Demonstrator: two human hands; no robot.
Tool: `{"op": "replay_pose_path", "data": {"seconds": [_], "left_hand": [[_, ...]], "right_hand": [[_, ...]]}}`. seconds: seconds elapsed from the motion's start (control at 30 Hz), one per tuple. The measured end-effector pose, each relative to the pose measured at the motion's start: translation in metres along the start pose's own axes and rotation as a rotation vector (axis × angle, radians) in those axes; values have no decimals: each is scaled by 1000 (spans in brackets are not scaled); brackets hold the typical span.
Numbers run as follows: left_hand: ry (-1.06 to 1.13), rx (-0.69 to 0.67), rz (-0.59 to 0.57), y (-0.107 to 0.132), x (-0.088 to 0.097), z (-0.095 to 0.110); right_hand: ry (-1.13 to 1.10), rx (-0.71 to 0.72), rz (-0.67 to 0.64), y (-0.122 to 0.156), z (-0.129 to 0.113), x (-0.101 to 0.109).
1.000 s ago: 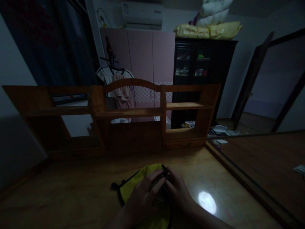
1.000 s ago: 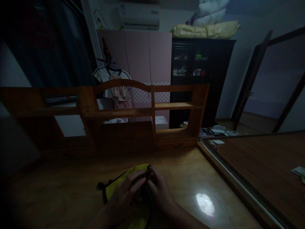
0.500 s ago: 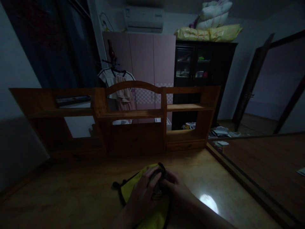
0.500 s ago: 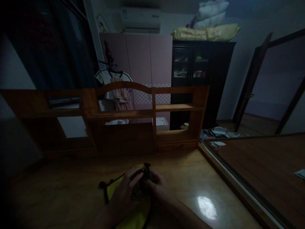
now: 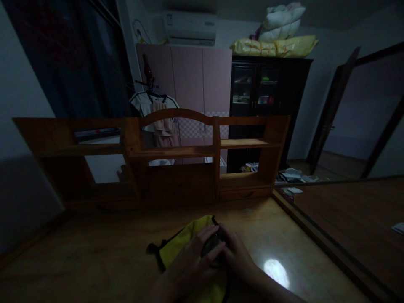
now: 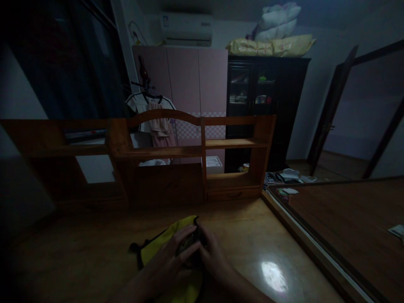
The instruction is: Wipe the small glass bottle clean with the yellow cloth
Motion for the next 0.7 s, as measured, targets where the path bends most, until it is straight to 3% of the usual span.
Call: {"op": "replay_pose_path", "data": {"seconds": [0.13, 0.47, 0.7], "left_hand": [[94, 84, -48, 1, -9, -8], [254, 395, -148, 17, -27, -33], [261, 409, -146, 17, -30, -37]], "right_hand": [[94, 53, -59, -4, -14, -7], [178, 42, 57, -8, -19, 4], [116, -1, 106, -7, -19, 3]]}}
Point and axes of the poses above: each hand's wrist, its own y-axis away from the middle knuckle, its own x-axis out of the back of the hand, z = x × y, the point moved 10 cm from there along -y, towards the middle knuckle, and after that the axes turned 7 degrees about -y, right-handed, at the moved point
